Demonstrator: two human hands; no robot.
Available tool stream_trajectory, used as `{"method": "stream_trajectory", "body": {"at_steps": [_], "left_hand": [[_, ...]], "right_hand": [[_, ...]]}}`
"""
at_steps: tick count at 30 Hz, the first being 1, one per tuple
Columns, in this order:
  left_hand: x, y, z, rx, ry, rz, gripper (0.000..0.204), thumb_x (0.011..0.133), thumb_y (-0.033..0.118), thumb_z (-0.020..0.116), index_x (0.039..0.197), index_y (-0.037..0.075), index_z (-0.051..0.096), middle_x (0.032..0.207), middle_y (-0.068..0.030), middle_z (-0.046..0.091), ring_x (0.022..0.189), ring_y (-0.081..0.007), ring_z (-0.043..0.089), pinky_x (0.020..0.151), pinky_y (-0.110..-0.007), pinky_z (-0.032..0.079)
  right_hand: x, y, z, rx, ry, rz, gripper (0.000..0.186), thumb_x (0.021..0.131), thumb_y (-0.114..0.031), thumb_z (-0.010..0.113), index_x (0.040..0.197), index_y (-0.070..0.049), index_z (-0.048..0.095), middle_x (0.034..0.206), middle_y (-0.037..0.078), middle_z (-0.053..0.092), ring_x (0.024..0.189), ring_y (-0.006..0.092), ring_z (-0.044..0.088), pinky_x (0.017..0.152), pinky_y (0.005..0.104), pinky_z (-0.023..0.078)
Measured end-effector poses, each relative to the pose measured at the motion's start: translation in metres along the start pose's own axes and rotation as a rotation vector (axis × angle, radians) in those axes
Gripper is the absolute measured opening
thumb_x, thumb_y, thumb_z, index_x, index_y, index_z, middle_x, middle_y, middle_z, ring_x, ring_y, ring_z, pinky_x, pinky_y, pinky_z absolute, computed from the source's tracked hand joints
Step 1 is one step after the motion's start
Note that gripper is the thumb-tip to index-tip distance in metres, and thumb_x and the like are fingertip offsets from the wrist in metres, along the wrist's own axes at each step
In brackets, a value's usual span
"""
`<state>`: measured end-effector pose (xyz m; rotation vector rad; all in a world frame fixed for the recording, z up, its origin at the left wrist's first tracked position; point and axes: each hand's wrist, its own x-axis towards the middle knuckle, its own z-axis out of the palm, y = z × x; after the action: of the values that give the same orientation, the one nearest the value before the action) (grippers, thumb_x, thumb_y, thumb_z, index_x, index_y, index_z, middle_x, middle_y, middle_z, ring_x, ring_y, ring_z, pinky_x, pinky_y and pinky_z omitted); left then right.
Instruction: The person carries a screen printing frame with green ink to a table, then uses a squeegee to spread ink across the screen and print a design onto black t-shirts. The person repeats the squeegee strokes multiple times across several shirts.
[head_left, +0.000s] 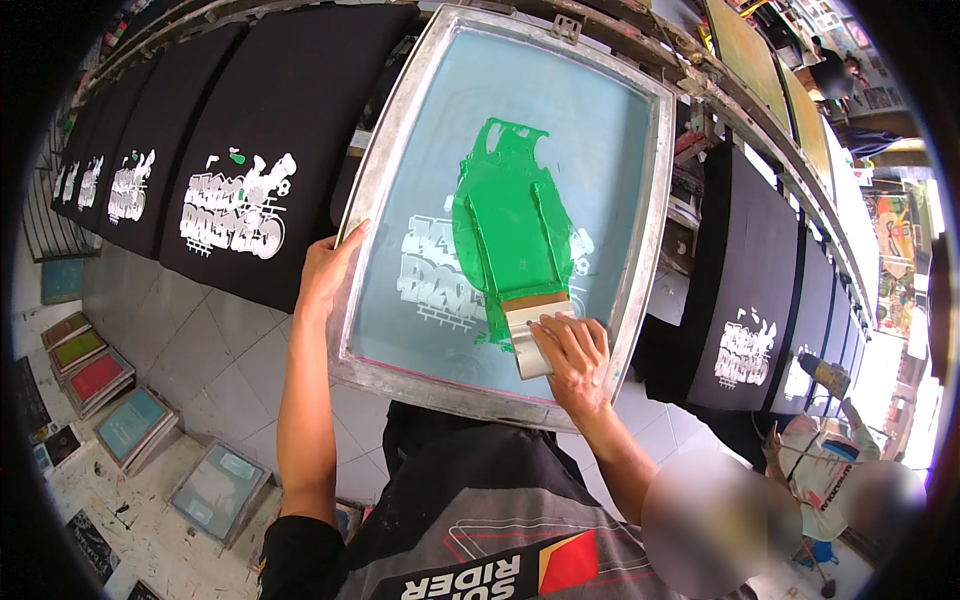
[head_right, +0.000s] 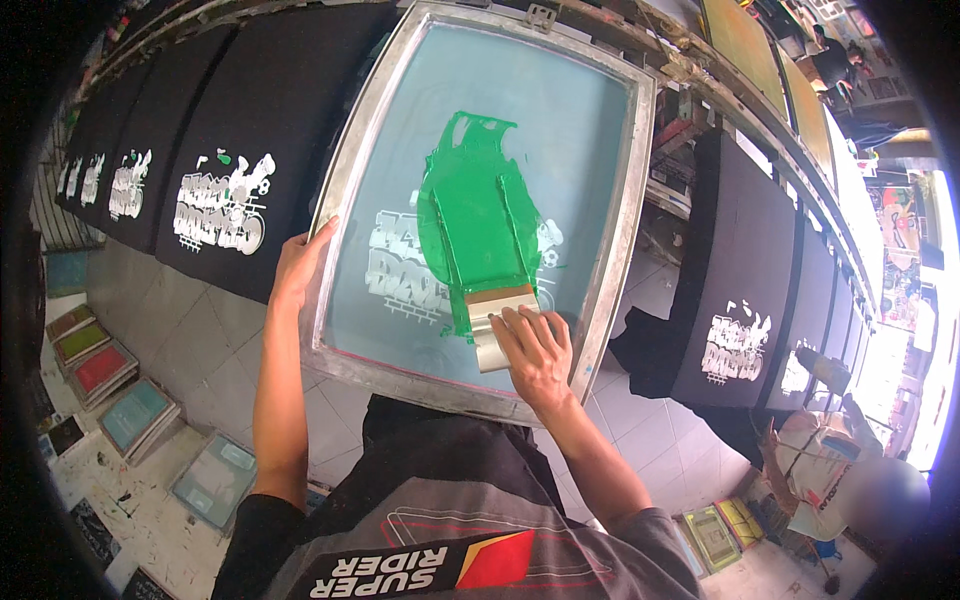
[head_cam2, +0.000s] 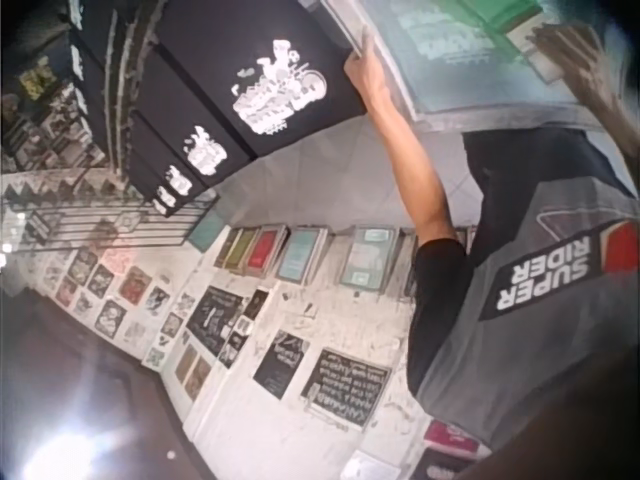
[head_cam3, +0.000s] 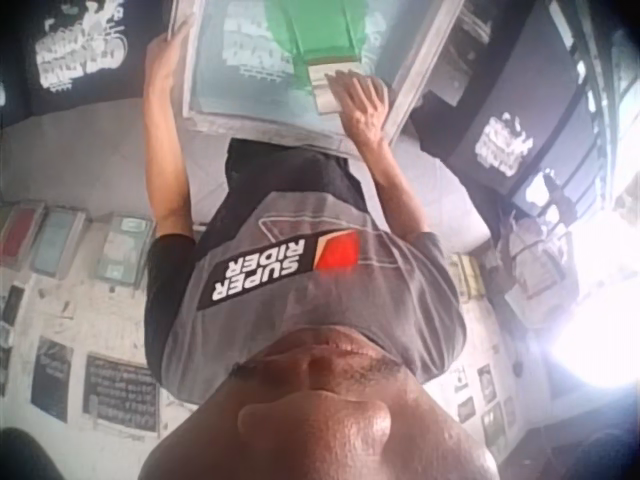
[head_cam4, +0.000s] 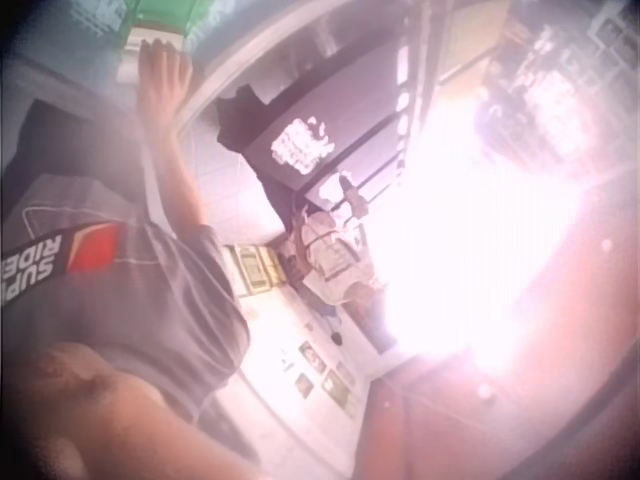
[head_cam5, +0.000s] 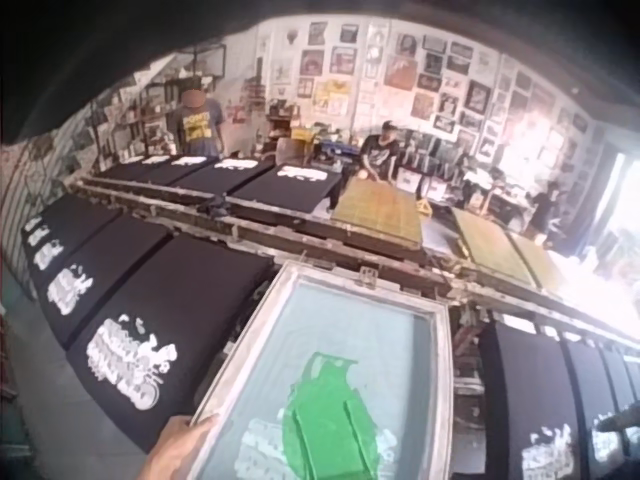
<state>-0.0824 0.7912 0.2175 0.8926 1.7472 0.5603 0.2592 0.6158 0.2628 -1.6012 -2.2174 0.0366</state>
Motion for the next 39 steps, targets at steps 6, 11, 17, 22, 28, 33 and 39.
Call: {"method": "stream_trajectory", "body": {"at_steps": [6, 11, 17, 22, 28, 33, 39], "left_hand": [[0.0, 0.002, 0.0, 0.016, 0.045, 0.027, 0.058, 0.083, 0.054, 0.082, 0.1, -0.001, 0.079, 0.079, 0.0008, 0.065, 0.075, -0.0083, 0.054, 0.075, -0.026, 0.044], [0.002, -0.001, 0.001, -0.011, 0.009, 0.028, 0.054, 0.085, 0.051, 0.082, 0.098, -0.001, 0.079, 0.076, 0.0023, 0.064, 0.073, -0.0069, 0.053, 0.071, -0.026, 0.043], [-0.004, 0.002, -0.001, -0.048, -0.007, 0.02, 0.05, 0.086, 0.048, 0.082, 0.097, -0.001, 0.079, 0.079, 0.0016, 0.067, 0.074, -0.0065, 0.055, 0.07, -0.026, 0.043], [-0.01, 0.009, -0.001, -0.036, -0.045, 0.005, 0.058, 0.083, 0.056, 0.081, 0.096, 0.0, 0.077, 0.081, 0.001, 0.062, 0.08, -0.0093, 0.052, 0.078, -0.027, 0.041], [-0.003, 0.004, -0.007, 0.012, -0.039, -0.022, 0.051, 0.082, 0.051, 0.084, 0.095, 0.001, 0.079, 0.085, -0.0014, 0.071, 0.077, -0.009, 0.06, 0.074, -0.025, 0.046], [0.0, -0.002, -0.005, -0.018, -0.007, 0.058, 0.056, 0.081, 0.052, 0.083, 0.097, -0.001, 0.079, 0.092, -0.0067, 0.075, 0.087, -0.0131, 0.066, 0.08, -0.027, 0.049], [0.006, -0.016, -0.005, -0.04, 0.011, 0.119, 0.058, 0.08, 0.054, 0.084, 0.095, -0.002, 0.078, 0.089, -0.0059, 0.074, 0.08, -0.0131, 0.063, 0.077, -0.027, 0.048]], "right_hand": [[0.004, -0.007, -0.034, -0.012, -0.131, 0.037, 0.036, 0.075, -0.004, 0.065, 0.11, -0.009, 0.075, 0.108, 0.005, 0.07, 0.106, 0.0225, 0.065, 0.106, 0.0495, 0.04], [-0.035, -0.008, -0.012, -0.037, -0.098, 0.043, 0.037, 0.077, -0.01, 0.065, 0.112, -0.01, 0.075, 0.112, 0.004, 0.07, 0.106, 0.0225, 0.065, 0.101, 0.0458, 0.045], [0.002, 0.015, 0.026, 0.005, 0.011, -0.045, 0.041, 0.074, -0.007, 0.064, 0.113, -0.008, 0.075, 0.117, 0.006, 0.07, 0.108, 0.0244, 0.065, 0.094, 0.045, 0.047], [0.062, 0.036, 0.054, 0.041, 0.091, -0.079, 0.05, 0.061, 0.001, 0.07, 0.11, -0.007, 0.074, 0.113, 0.007, 0.072, 0.107, 0.0268, 0.066, 0.092, 0.0445, 0.047], [0.161, 0.051, 0.038, -0.006, -0.101, -0.058, 0.037, 0.064, 0.001, 0.071, 0.099, -0.011, 0.075, 0.097, 0.008, 0.07, 0.095, 0.029, 0.066, 0.086, 0.0426, 0.048], [0.229, 0.053, -0.008, 0.006, -0.382, -0.002, 0.032, 0.071, -0.005, 0.072, 0.103, -0.009, 0.076, 0.094, 0.015, 0.073, 0.092, 0.0348, 0.069, 0.089, 0.0426, 0.05], [0.194, 0.033, -0.051, 0.233, -0.21, 0.303, 0.038, 0.078, -0.024, 0.081, 0.112, -0.007, 0.076, 0.095, 0.019, 0.075, 0.09, 0.033, 0.072, 0.085, 0.0421, 0.055]]}}
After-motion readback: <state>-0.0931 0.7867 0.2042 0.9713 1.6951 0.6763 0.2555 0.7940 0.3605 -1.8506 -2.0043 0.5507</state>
